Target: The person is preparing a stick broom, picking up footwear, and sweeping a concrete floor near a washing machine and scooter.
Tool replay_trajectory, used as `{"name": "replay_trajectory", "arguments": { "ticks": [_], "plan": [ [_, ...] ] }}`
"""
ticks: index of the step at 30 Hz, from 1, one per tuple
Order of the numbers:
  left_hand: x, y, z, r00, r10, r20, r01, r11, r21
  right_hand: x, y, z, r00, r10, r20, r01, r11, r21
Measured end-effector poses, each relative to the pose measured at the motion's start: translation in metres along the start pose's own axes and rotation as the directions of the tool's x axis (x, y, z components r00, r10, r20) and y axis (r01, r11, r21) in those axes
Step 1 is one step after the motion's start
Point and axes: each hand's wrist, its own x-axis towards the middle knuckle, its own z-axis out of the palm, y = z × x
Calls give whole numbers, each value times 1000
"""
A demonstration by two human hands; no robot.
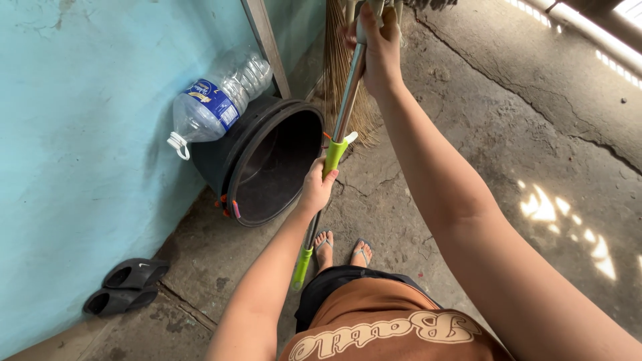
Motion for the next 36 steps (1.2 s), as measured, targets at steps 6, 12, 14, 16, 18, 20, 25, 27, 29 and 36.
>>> {"name": "replay_trajectory", "arguments": {
  "ticks": [6, 12, 14, 16, 18, 20, 25, 27, 29, 36],
  "plan": [
    [10, 11, -3, 986, -83, 144, 98, 990, -103, -7, -34, -9, 928, 166, 333, -253, 938, 238],
    [21, 15, 1, 993, -32, 113, 48, 989, -142, 5, -17, -6, 993, 110, -34, -115, 977, -180],
    [24, 15, 4, 994, -22, 106, 37, 989, -145, 5, -7, -4, 997, 10, -70, -26, 974, -226],
    [28, 15, 4, 995, -9, 96, 23, 989, -145, 5, -7, -3, 991, -94, -100, 64, 960, -271],
    [30, 16, 3, 996, 10, 90, 2, 991, -135, 1, -18, -4, 996, 79, 49, -69, 979, -193],
    [33, 19, 3, 996, 18, 82, -6, 989, -146, -4, -23, -3, 990, 116, 80, -112, 992, -58],
    [44, 36, 4, 996, 22, 85, -6, 983, -183, -18, -2, -21, 989, 116, 95, -107, 990, -95],
    [48, 42, 4, 995, 37, 89, -20, 982, -186, -26, -3, -17, 989, 93, -119, -119, 965, -235],
    [50, 40, 7, 995, 53, 89, -34, 979, -202, -32, -25, 2, 997, 32, -76, -49, 970, -238],
    [54, 45, 15, 988, 93, 125, -70, 981, -180, -39, -45, 15, 990, 21, -142, -60, 958, -279]
  ]
}}
